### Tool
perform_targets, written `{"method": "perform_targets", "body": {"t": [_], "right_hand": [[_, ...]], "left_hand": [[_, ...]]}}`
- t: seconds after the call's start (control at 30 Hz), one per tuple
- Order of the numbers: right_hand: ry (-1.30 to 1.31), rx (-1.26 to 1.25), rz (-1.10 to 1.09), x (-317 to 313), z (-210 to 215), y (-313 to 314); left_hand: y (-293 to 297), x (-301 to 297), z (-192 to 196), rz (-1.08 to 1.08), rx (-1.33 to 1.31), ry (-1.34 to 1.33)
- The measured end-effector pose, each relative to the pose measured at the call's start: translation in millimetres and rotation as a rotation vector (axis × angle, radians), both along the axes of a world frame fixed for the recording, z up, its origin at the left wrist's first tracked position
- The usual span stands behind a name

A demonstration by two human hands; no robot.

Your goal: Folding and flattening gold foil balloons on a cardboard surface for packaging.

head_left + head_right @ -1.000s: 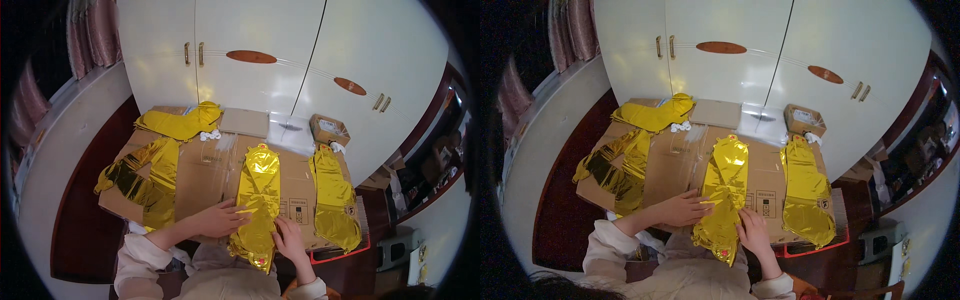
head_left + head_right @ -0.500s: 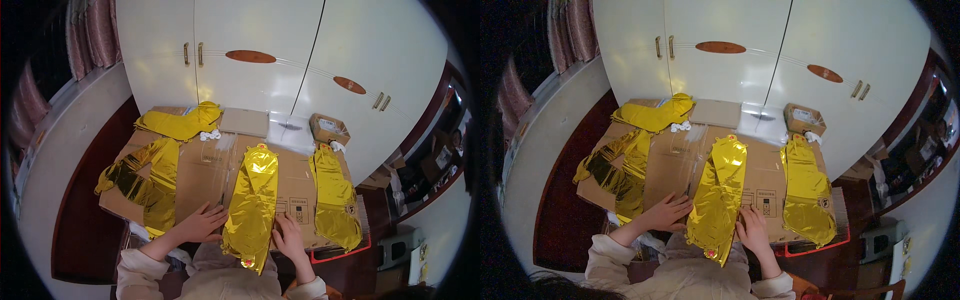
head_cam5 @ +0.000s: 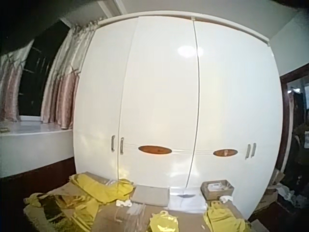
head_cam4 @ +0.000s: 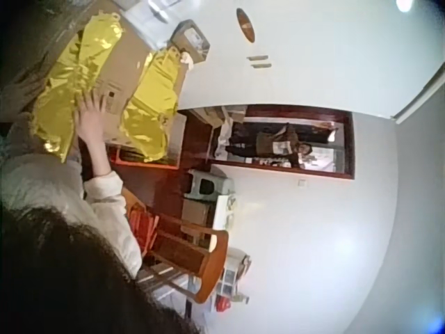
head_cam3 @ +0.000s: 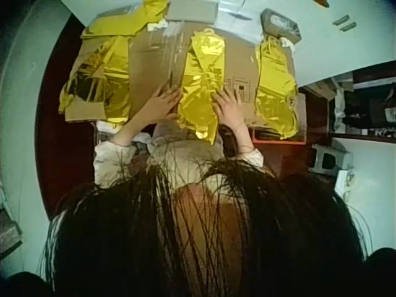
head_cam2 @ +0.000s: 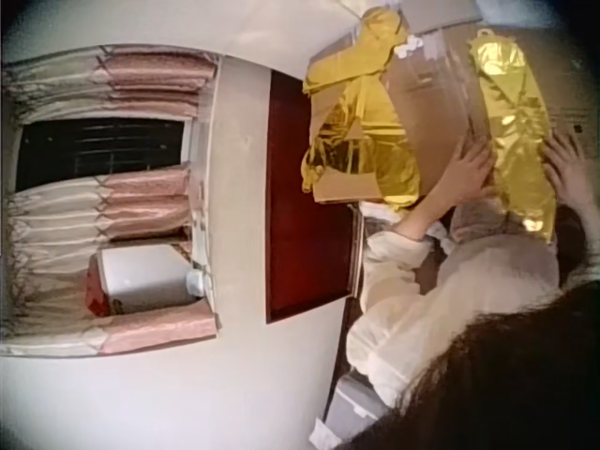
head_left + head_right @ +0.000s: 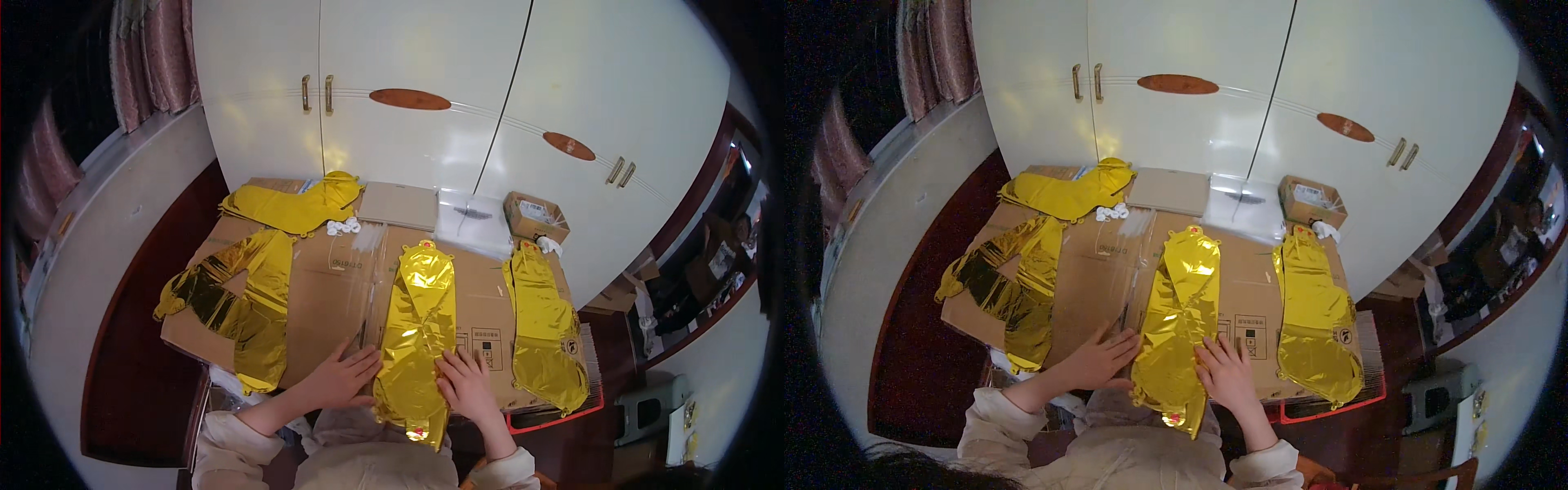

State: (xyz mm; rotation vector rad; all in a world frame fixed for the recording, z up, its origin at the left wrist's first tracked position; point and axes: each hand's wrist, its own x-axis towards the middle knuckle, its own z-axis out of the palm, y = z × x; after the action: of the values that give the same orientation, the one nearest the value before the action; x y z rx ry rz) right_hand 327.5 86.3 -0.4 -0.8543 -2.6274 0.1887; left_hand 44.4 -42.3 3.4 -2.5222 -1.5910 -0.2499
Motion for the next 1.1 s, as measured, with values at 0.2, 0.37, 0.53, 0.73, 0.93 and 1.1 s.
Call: {"method": "perform_targets", "body": {"t": [0.2,0.37,0.53,0.73,0.93,1.1], "right_hand": [[-0.033,-0.004,-0.023,22.1,8.9,20.2],[0.018,-0.077,0.061,9.8,20.3,19.7],[-0.003,-0.112,0.23,-9.7,8.5,13.1],[-0.029,-0.081,0.267,-10.3,1.3,15.6],[-0.029,-0.079,0.279,-9.2,2.0,16.1],[-0.037,-0.095,0.278,-9.2,6.0,16.0]], "left_hand": [[13.2,32.4,1.6,-0.011,0.041,-0.007],[13.8,38.2,0.1,0.019,0.022,-0.013],[12.9,38.0,5.2,0.023,-0.021,-0.026],[14.6,32.5,3.4,-0.043,-0.019,-0.023],[16.7,22.8,3.6,-0.104,-0.058,-0.06],[18.5,15.8,6.4,-0.136,-0.097,-0.038]]}}
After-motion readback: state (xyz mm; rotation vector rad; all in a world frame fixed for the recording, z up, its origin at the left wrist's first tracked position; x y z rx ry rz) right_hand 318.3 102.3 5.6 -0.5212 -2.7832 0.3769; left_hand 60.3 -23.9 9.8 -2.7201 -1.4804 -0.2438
